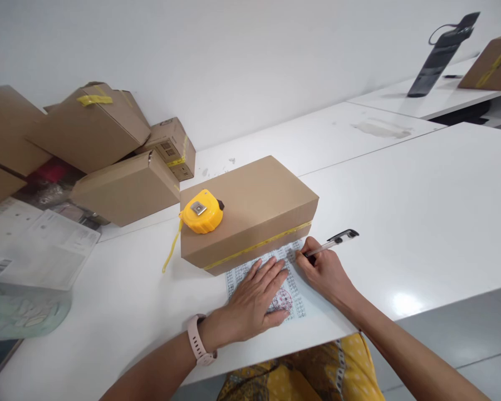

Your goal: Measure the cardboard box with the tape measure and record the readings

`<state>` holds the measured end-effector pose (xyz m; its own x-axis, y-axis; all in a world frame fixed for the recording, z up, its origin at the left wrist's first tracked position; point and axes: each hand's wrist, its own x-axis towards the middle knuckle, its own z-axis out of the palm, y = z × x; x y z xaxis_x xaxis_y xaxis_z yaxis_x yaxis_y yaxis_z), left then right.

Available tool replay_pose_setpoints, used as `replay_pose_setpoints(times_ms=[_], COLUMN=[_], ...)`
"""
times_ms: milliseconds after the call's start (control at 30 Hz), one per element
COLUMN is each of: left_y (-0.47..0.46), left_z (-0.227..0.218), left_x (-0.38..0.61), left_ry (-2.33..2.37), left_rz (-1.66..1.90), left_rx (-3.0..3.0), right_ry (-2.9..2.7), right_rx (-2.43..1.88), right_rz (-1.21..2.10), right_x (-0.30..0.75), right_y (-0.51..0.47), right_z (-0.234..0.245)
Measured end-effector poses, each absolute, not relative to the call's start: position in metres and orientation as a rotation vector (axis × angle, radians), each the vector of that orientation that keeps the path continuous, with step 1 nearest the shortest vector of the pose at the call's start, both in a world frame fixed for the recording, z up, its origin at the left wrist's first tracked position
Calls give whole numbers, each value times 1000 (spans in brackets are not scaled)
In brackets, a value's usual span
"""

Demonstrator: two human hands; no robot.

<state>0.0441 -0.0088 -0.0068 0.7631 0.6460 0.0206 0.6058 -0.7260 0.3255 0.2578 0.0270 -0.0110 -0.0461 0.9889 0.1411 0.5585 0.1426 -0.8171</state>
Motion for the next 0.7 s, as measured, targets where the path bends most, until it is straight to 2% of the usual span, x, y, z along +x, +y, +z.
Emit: replay_pose_setpoints(times_ms=[700], left_y=[-8], left_z=[-9], left_x=[43], left_ry=[964], left_rz=[236], left_rx=[2667], right_ry=[-1663], right_rx=[-1547], right_rz=[754], right_x=[258], right_y=[26], right_z=[-10])
